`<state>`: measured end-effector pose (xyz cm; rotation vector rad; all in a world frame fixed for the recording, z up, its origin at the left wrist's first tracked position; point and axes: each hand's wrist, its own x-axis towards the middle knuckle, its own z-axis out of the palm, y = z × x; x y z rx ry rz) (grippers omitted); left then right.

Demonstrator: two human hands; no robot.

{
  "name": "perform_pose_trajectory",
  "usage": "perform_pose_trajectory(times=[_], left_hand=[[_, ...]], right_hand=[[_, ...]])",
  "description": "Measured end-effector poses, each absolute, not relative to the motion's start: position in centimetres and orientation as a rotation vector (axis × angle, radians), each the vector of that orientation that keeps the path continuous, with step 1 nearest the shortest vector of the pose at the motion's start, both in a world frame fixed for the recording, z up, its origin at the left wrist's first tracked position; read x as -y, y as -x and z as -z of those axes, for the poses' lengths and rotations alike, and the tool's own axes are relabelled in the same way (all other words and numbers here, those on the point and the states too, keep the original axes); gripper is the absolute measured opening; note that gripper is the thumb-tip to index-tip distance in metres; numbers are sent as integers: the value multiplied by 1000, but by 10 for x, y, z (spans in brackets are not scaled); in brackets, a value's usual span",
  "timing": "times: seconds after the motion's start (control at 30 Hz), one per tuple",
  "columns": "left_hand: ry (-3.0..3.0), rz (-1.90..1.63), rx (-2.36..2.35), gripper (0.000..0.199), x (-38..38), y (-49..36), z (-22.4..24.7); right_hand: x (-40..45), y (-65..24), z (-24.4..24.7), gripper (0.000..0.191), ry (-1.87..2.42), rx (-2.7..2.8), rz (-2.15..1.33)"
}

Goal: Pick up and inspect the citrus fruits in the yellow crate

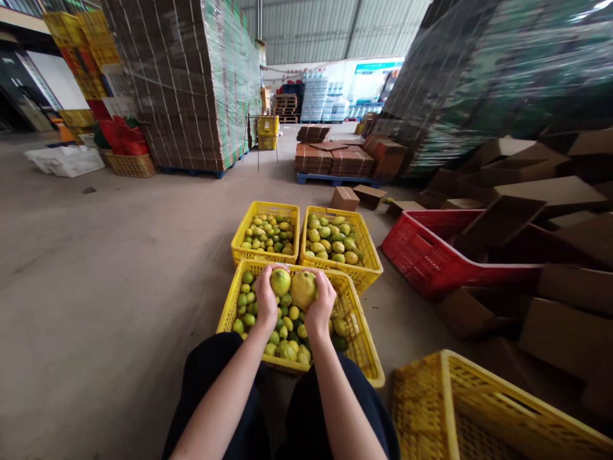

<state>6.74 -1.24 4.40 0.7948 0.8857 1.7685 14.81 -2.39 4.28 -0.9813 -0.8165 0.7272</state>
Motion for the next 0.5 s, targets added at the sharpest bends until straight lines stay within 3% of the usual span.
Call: perform_pose_trajectory(times=[0.37, 0.5], left_hand=[[-838, -1736, -947, 33, 11, -61, -40], [-605, -1628, -896, 30, 4, -61, -36]], right_hand=[[23, -144, -38, 26, 963, 863, -737], [15, -144, -32, 26, 998, 663, -848]])
